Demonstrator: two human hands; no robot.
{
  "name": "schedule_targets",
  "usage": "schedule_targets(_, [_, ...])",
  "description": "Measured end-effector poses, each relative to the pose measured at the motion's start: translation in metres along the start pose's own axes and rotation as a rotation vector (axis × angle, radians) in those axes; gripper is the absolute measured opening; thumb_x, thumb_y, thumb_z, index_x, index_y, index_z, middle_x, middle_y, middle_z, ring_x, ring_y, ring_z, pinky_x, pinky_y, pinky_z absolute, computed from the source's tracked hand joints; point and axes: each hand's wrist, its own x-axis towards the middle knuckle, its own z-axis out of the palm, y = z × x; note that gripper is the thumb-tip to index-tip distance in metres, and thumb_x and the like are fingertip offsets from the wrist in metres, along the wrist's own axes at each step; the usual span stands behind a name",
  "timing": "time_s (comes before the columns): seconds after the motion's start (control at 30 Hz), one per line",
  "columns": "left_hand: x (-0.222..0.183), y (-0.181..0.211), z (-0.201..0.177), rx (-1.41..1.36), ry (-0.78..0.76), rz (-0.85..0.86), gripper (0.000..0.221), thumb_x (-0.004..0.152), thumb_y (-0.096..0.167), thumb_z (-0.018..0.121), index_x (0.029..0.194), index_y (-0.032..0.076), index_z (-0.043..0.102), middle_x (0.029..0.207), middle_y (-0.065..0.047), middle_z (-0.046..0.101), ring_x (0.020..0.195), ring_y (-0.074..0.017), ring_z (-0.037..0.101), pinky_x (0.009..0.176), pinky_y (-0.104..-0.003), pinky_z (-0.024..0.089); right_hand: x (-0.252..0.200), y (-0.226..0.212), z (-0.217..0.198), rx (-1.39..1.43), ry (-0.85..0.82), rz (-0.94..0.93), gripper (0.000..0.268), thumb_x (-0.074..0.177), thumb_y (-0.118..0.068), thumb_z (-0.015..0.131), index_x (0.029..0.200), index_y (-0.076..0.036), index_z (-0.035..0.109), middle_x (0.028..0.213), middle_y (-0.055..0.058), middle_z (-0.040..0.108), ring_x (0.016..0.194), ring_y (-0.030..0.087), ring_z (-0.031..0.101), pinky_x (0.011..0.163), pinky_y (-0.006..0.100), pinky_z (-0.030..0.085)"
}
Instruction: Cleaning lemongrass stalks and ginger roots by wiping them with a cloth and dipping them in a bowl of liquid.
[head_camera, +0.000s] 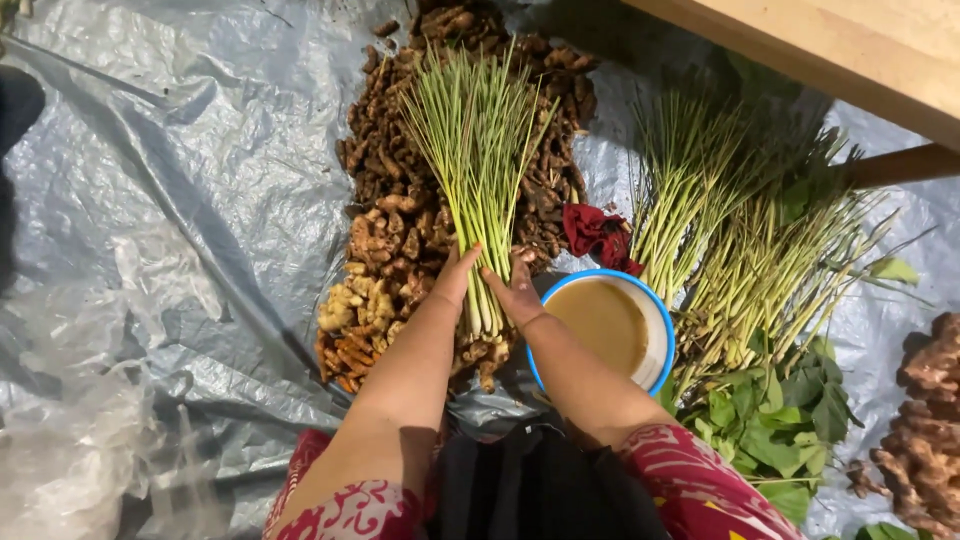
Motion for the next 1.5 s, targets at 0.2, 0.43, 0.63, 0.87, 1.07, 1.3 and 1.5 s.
schedule_targets(0.2, [-0.018,0.028,-0.003,-0.002,-0.022,-0.073,0.098,0.094,0.069,0.064,0.165,0.025,0.014,0.17,-0.015,0.011,0.155,-0.0433,0.004,0.124,-0.063,0.008,0.04,0.028,0.008,-0.064,0.016,0.001,0.126,0.085,-0.095,0.041,0.164,-0.005,0.002,0.168,0.027,-0.002,0.156,0.041,0.009,0.124,0.056,0.026])
schedule_targets(0.43, [-0.024,0.037,0.003,-0.041,-0.046,-0.15,0.105,0.089,0.074,0.067,0.165,0.026,0.013,0.172,-0.012,0.002,0.156,-0.0408,-0.005,0.124,-0.062,-0.002,0.013,0.006,-0.004,0.028,0.014,-0.004,0.121,0.084,-0.089,0.052,0.166,-0.013,0.006,0.168,0.027,0.006,0.155,0.044,0.012,0.125,0.055,0.023])
schedule_targets(0.63, [-0.047,0.059,0.013,-0.058,-0.055,-0.195,0.111,0.084,0.077,0.065,0.165,0.023,0.011,0.171,-0.013,-0.002,0.156,-0.0394,-0.009,0.126,-0.058,-0.004,-0.015,-0.017,-0.016,0.114,0.022,0.017,0.111,0.084,-0.086,0.052,0.165,-0.02,0.014,0.166,0.028,0.017,0.152,0.047,0.022,0.125,0.054,0.025])
schedule_targets(0.87, [-0.036,0.05,0.01,-0.02,-0.06,-0.21,0.111,0.084,0.08,0.065,0.166,0.026,0.013,0.172,-0.01,-0.002,0.156,-0.0361,-0.008,0.126,-0.056,-0.005,-0.002,-0.006,0.004,0.143,-0.02,-0.003,0.112,0.085,-0.085,0.046,0.166,-0.017,0.01,0.165,0.031,0.018,0.152,0.048,0.02,0.126,0.054,0.023])
schedule_targets(1.07, [-0.093,0.068,0.012,-0.114,-0.003,-0.163,0.108,0.087,0.075,0.061,0.165,0.019,0.013,0.171,-0.013,0.006,0.157,-0.0351,0.005,0.128,-0.054,0.002,-0.052,-0.045,-0.013,0.078,-0.029,-0.214,0.108,0.091,-0.071,0.055,0.163,-0.004,0.01,0.165,0.034,0.007,0.153,0.05,0.008,0.127,0.058,0.013])
schedule_targets(1.3, [-0.133,0.064,0.047,-0.01,-0.06,0.284,0.084,0.103,0.052,0.051,0.161,0.002,0.016,0.166,-0.026,0.016,0.15,-0.0464,0.019,0.125,-0.06,0.013,-0.084,-0.037,-0.034,-0.014,0.024,-0.555,0.097,0.094,-0.045,0.065,0.162,-0.002,0.01,0.161,0.034,0.018,0.147,0.054,0.022,0.122,0.06,0.02])
schedule_targets(1.5, [-0.111,0.115,0.122,0.14,-0.216,0.679,0.073,0.103,0.035,0.058,0.162,0.014,0.021,0.159,-0.014,0.04,0.145,-0.0308,0.038,0.119,-0.052,0.034,-0.079,-0.039,-0.11,0.119,0.319,-0.919,0.091,0.098,-0.023,0.065,0.164,-0.005,0.005,0.169,0.025,0.014,0.152,0.041,0.02,0.124,0.055,0.02])
